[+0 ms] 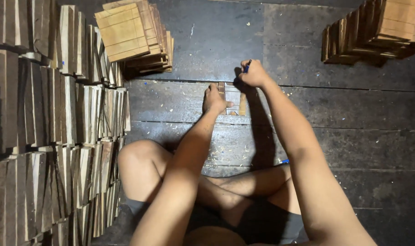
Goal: The person sits on the floor and repeatedly marks small wooden blocks with a blue pen. They pick up a block, draw lines on its surface, and place it into a stack, repeating this process for multiple blocks.
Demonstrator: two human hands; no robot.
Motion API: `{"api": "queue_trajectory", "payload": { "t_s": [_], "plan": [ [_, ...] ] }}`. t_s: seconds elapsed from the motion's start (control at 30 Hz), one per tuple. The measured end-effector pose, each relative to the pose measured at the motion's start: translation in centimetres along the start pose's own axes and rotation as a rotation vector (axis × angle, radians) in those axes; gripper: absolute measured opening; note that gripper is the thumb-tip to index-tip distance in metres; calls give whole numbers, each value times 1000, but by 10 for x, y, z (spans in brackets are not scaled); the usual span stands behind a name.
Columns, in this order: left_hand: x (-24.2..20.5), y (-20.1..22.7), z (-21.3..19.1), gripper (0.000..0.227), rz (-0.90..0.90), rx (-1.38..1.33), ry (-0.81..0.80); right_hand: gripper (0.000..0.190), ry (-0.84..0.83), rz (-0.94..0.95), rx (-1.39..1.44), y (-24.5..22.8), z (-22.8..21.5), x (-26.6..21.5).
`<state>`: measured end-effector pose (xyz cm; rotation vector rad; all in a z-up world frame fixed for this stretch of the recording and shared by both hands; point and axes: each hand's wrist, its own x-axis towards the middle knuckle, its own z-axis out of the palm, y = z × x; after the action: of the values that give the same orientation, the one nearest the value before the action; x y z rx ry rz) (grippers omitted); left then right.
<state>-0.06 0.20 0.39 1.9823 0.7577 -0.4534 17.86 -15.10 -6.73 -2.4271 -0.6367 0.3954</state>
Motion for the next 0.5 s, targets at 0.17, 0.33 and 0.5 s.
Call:
{"api": "queue_trajectory", "payload": {
  "t_s": [0.17,0.33,0.5],
  "plan": [
    [-18,10,-9,82,43,26,-6,11,144,-58,79,-31,-10,-53],
    [-29,-1,2,68,105,210,-39,17,332,61,333,-34,-10,-141],
    [-21,-13,26,49,126,220,-36,48,90,159,-239,-74,14,-189]
  ]
}}
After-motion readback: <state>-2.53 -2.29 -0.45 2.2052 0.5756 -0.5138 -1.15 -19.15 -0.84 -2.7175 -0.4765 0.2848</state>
